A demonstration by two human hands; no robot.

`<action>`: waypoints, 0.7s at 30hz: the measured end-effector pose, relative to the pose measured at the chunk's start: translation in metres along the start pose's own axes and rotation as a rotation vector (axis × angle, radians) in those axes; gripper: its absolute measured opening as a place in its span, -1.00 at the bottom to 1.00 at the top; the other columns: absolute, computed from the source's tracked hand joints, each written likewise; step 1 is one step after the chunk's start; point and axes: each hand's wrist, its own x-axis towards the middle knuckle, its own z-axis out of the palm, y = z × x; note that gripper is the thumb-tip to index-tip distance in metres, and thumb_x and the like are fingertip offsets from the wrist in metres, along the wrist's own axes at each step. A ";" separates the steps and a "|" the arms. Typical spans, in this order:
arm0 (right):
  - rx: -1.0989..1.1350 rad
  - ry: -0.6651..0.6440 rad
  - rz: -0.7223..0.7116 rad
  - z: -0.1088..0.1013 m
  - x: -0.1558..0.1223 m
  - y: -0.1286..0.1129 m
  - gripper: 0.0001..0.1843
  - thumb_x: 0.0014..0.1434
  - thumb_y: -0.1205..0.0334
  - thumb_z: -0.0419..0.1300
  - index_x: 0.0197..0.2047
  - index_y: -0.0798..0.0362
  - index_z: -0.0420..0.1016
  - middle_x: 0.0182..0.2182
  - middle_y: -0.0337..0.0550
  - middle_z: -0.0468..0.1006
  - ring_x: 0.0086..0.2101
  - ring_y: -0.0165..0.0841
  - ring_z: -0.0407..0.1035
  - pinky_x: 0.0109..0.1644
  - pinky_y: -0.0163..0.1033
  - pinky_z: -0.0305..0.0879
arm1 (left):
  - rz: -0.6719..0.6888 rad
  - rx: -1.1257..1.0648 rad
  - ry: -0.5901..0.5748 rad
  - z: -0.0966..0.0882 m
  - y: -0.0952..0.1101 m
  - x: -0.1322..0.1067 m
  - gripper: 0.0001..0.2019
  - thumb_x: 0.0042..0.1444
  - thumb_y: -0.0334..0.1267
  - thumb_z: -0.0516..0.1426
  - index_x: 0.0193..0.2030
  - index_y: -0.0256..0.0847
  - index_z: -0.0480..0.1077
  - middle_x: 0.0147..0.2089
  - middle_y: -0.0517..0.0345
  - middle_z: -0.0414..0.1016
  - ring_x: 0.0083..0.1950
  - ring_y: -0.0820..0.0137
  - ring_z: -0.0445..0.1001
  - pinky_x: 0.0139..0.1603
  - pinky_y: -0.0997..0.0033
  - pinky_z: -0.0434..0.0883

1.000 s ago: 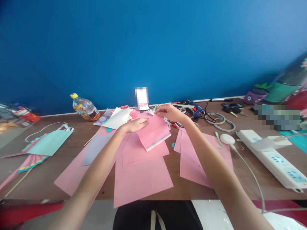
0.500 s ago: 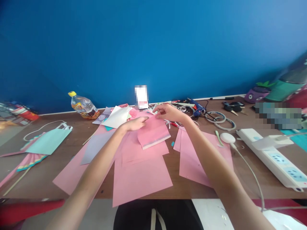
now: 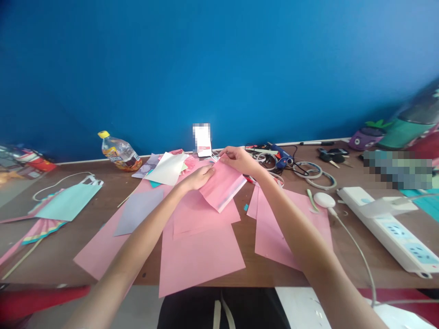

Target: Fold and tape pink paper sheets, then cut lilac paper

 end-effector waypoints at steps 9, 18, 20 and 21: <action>-0.014 -0.084 0.000 -0.011 -0.003 -0.005 -0.54 0.19 0.04 0.17 0.10 0.08 0.43 -0.51 -0.26 0.44 -0.56 -0.46 0.17 -0.48 -0.33 0.06 | 0.028 0.052 0.070 -0.002 0.002 -0.006 -0.63 0.35 0.07 -0.16 -0.27 -0.17 0.21 -0.34 0.14 0.35 -0.30 0.34 0.37 -0.24 0.34 0.32; -0.037 0.013 -0.064 -0.005 0.000 -0.001 -0.66 0.11 0.02 0.23 -0.19 0.10 0.61 -0.35 -0.09 0.58 -0.32 -0.28 0.37 -0.27 -0.23 0.25 | 0.016 0.104 -0.057 -0.009 -0.004 -0.004 -0.85 0.23 -0.27 -0.03 -0.12 -0.17 0.30 -0.21 0.08 0.45 -0.14 0.27 0.45 -0.06 0.29 0.39; -0.007 0.018 -0.051 -0.005 0.000 -0.003 -0.64 0.11 -0.01 0.24 -0.18 0.09 0.61 -0.34 -0.07 0.58 -0.32 -0.26 0.37 -0.27 -0.22 0.26 | 0.000 0.092 -0.058 -0.010 -0.003 -0.004 -0.76 0.20 -0.34 -0.05 -0.02 -0.17 0.30 -0.11 0.02 0.48 -0.05 0.23 0.46 0.00 0.26 0.39; 0.006 0.014 -0.040 -0.005 0.000 -0.004 -0.63 0.11 -0.03 0.24 -0.18 0.09 0.61 -0.34 -0.06 0.58 -0.32 -0.25 0.36 -0.28 -0.22 0.26 | -0.014 0.099 -0.059 -0.010 -0.002 -0.005 -0.71 0.19 -0.37 -0.06 0.02 -0.17 0.30 -0.06 -0.01 0.48 -0.03 0.22 0.46 0.00 0.25 0.40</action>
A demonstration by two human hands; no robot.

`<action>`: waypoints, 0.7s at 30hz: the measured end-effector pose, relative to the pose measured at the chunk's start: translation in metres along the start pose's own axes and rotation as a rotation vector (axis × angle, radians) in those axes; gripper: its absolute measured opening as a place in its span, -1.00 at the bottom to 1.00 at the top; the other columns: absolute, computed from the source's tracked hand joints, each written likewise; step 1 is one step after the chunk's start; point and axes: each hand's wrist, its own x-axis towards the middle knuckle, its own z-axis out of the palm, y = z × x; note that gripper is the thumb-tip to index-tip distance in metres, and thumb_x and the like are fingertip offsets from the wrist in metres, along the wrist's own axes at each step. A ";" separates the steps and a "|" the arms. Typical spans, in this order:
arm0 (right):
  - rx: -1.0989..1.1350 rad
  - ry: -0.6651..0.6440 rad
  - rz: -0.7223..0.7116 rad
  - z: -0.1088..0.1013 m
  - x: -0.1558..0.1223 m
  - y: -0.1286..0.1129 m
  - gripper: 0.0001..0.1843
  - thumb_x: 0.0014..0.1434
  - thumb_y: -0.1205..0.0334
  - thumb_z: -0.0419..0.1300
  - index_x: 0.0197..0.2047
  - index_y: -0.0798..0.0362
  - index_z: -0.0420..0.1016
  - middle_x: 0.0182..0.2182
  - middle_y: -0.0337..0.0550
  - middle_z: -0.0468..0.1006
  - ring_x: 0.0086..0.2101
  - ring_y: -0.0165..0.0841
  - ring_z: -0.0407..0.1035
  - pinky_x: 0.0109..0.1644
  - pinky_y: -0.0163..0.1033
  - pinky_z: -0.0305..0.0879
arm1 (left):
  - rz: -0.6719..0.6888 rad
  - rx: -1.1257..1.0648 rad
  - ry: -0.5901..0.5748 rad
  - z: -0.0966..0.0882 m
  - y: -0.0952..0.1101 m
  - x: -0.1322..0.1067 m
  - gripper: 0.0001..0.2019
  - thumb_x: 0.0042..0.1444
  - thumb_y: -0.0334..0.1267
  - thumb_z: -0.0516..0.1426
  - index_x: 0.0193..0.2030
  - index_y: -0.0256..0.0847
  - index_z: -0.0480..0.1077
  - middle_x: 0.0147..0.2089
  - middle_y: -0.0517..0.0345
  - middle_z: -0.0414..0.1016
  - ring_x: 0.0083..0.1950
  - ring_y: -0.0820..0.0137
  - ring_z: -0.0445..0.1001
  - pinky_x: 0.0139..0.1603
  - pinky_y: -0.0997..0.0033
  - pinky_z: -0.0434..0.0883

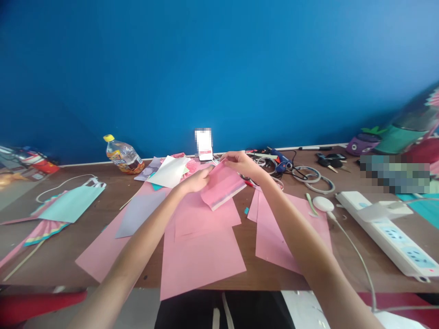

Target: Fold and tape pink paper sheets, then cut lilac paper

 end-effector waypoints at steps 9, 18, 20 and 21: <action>0.055 0.017 0.076 0.009 0.003 0.007 -0.48 0.10 -0.21 0.21 -0.22 0.13 0.59 -0.47 -0.15 0.49 -0.47 -0.39 0.25 -0.42 -0.29 0.14 | -0.007 0.148 0.170 0.008 0.016 -0.006 -0.64 0.37 -0.08 -0.20 0.04 -0.22 0.26 -0.05 -0.16 0.49 -0.03 0.10 0.48 0.03 0.15 0.36; 0.058 0.053 0.063 0.008 0.005 0.010 -0.64 0.09 -0.03 0.24 -0.21 0.08 0.62 -0.40 -0.09 0.57 -0.39 -0.30 0.34 -0.36 -0.25 0.18 | 0.065 0.008 0.201 0.007 0.013 -0.003 -0.59 0.39 0.00 -0.21 -0.03 -0.18 0.32 -0.13 -0.02 0.50 -0.11 0.23 0.48 0.00 0.27 0.36; 0.056 0.057 0.067 0.008 0.005 0.010 -0.67 0.09 0.01 0.23 -0.22 0.07 0.63 -0.41 -0.08 0.57 -0.39 -0.28 0.34 -0.35 -0.24 0.18 | 0.071 -0.030 0.199 0.007 0.011 -0.002 -0.61 0.38 -0.01 -0.19 -0.04 -0.19 0.34 -0.14 0.00 0.50 -0.09 0.23 0.48 0.03 0.25 0.36; 0.053 0.062 0.070 0.008 0.004 0.009 -0.68 0.08 0.02 0.23 -0.23 0.07 0.63 -0.42 -0.08 0.57 -0.40 -0.28 0.34 -0.36 -0.24 0.18 | 0.072 -0.043 0.192 0.007 0.010 -0.001 -0.61 0.38 -0.01 -0.17 -0.05 -0.19 0.35 -0.16 0.01 0.50 -0.08 0.24 0.47 0.05 0.25 0.35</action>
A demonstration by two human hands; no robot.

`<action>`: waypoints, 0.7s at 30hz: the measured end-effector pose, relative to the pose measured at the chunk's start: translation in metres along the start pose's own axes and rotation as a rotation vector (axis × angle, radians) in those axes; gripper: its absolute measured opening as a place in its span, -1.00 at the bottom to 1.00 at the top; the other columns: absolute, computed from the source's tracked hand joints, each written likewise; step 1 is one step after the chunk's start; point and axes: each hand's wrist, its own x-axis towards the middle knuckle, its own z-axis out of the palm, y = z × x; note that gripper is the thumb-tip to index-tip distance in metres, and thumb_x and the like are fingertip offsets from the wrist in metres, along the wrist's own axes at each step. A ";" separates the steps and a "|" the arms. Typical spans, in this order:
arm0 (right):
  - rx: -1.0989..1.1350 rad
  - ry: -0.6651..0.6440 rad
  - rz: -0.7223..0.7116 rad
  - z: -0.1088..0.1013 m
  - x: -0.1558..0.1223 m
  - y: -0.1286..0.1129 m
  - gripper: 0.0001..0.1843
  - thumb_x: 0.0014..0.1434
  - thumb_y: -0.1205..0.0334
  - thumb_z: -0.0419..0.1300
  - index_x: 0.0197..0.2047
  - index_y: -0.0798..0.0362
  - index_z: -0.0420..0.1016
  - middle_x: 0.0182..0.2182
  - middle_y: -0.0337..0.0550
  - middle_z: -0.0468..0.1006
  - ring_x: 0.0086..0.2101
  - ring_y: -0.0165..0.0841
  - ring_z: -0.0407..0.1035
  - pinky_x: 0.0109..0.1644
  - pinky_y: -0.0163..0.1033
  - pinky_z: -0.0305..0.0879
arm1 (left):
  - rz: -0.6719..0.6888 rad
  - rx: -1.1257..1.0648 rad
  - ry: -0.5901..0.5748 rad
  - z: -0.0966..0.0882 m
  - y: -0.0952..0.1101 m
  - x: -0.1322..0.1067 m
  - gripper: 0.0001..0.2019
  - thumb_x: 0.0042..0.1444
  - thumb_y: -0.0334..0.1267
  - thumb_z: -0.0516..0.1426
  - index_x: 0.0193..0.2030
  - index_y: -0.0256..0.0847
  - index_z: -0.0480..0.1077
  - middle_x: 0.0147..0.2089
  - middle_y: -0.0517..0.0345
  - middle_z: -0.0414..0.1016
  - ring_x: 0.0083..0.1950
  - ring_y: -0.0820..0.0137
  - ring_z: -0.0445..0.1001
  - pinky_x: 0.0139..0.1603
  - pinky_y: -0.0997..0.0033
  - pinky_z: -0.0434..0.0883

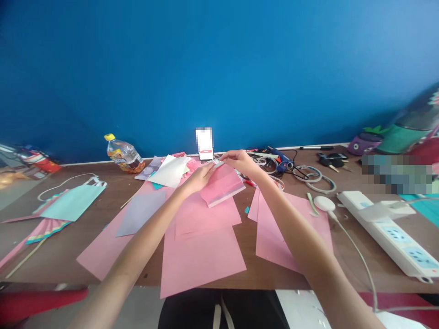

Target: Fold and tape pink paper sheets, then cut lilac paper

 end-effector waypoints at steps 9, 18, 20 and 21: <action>0.010 -0.022 0.026 -0.008 -0.003 -0.003 -0.68 0.11 0.06 0.16 -0.22 0.10 0.59 -0.42 -0.15 0.53 -0.49 -0.41 0.24 -0.44 -0.29 0.05 | 0.004 -0.208 -0.033 -0.002 0.002 0.006 -0.52 0.35 0.09 -0.16 -0.21 -0.25 0.38 -0.16 0.02 0.48 -0.12 0.28 0.42 -0.01 0.27 0.39; -0.029 -0.058 -0.037 -0.009 -0.003 -0.002 -0.59 0.17 -0.06 0.14 -0.18 0.12 0.56 -0.33 -0.09 0.55 -0.42 -0.37 0.29 -0.38 -0.28 0.12 | -0.032 -0.319 -0.153 -0.003 -0.002 0.004 -0.62 0.34 -0.01 -0.08 0.02 -0.22 0.38 -0.04 -0.01 0.46 0.04 0.25 0.42 0.11 0.23 0.36; -0.047 -0.058 -0.047 -0.009 -0.003 -0.001 -0.57 0.19 -0.08 0.11 -0.17 0.12 0.56 -0.31 -0.08 0.55 -0.40 -0.36 0.29 -0.38 -0.28 0.12 | -0.023 -0.276 -0.154 -0.002 -0.001 0.004 -0.64 0.35 -0.05 -0.09 0.05 -0.22 0.36 -0.05 -0.01 0.46 0.07 0.24 0.41 0.14 0.22 0.35; -0.052 -0.055 -0.050 -0.009 -0.003 -0.001 -0.57 0.19 -0.08 0.10 -0.16 0.11 0.56 -0.32 -0.09 0.54 -0.41 -0.36 0.29 -0.37 -0.28 0.12 | -0.018 -0.258 -0.151 -0.001 -0.001 0.004 -0.64 0.36 -0.06 -0.10 0.04 -0.22 0.35 -0.06 0.00 0.46 0.07 0.25 0.41 0.14 0.23 0.35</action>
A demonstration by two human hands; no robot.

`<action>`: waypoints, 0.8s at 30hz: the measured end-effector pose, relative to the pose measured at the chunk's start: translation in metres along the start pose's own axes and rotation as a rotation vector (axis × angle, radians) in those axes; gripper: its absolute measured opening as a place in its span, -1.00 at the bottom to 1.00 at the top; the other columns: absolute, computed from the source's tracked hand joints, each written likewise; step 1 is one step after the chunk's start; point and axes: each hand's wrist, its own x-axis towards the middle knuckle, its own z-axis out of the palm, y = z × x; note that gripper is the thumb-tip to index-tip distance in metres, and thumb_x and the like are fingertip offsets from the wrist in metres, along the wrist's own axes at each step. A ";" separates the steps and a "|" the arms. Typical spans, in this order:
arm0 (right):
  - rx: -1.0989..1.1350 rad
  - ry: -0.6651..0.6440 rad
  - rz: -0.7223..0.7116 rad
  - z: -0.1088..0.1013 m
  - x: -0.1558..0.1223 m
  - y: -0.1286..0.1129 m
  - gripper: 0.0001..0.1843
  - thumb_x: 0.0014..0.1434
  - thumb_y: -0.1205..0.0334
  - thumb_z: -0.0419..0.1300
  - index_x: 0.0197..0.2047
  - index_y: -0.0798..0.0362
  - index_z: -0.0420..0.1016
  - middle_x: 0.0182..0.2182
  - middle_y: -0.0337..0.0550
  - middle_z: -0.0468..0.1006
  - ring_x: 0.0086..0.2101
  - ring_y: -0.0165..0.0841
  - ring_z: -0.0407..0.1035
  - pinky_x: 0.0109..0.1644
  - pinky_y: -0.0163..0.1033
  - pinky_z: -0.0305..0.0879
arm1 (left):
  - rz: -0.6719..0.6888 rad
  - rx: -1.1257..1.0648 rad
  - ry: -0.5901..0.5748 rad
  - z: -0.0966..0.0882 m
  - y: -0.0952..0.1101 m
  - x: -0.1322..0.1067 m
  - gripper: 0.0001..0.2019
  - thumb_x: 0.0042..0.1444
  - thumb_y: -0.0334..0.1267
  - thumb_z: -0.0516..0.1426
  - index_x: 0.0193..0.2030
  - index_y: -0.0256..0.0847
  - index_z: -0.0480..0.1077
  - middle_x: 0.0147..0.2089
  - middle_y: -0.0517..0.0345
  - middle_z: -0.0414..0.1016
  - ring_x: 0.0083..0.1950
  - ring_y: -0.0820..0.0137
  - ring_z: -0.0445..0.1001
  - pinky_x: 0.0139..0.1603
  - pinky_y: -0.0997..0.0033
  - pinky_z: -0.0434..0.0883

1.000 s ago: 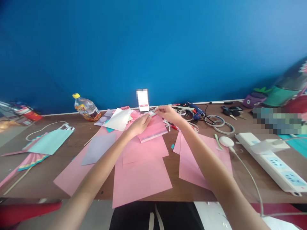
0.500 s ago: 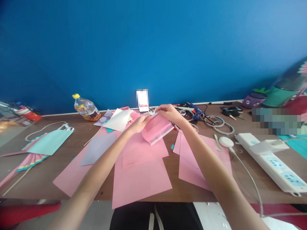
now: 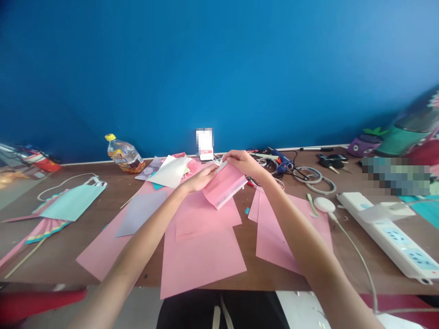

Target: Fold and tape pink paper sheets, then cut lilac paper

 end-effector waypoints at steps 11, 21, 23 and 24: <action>0.035 0.039 -0.006 -0.002 0.001 0.001 -0.62 0.18 -0.08 0.15 -0.18 0.09 0.50 -0.46 -0.21 0.45 -0.48 -0.42 0.21 -0.43 -0.31 0.04 | 0.058 0.115 0.146 0.008 0.008 -0.005 -0.63 0.37 0.02 -0.15 -0.15 -0.19 0.32 -0.23 0.09 0.43 -0.17 0.32 0.42 -0.05 0.33 0.37; 0.055 0.019 0.031 0.001 -0.002 -0.004 -0.64 0.12 -0.05 0.23 -0.21 0.09 0.50 -0.48 -0.21 0.45 -0.51 -0.46 0.18 -0.45 -0.30 0.01 | 0.082 0.144 0.135 0.004 0.004 -0.002 -0.62 0.36 -0.01 -0.13 -0.13 -0.22 0.36 -0.22 0.07 0.45 -0.15 0.29 0.42 -0.03 0.33 0.34; 0.044 0.013 0.024 0.001 -0.002 -0.004 -0.65 0.11 -0.04 0.24 -0.25 0.10 0.50 -0.46 -0.21 0.47 -0.50 -0.46 0.20 -0.43 -0.30 0.03 | 0.080 0.148 0.123 0.004 0.004 -0.002 -0.61 0.36 0.01 -0.13 -0.11 -0.22 0.37 -0.24 0.08 0.45 -0.16 0.29 0.42 -0.04 0.32 0.34; 0.035 0.008 0.021 0.001 -0.002 -0.004 -0.65 0.10 -0.04 0.25 -0.28 0.10 0.50 -0.45 -0.20 0.48 -0.49 -0.46 0.22 -0.42 -0.30 0.05 | 0.085 0.147 0.121 0.005 0.004 -0.002 -0.60 0.35 0.02 -0.13 -0.11 -0.22 0.37 -0.24 0.08 0.45 -0.17 0.29 0.42 -0.05 0.33 0.34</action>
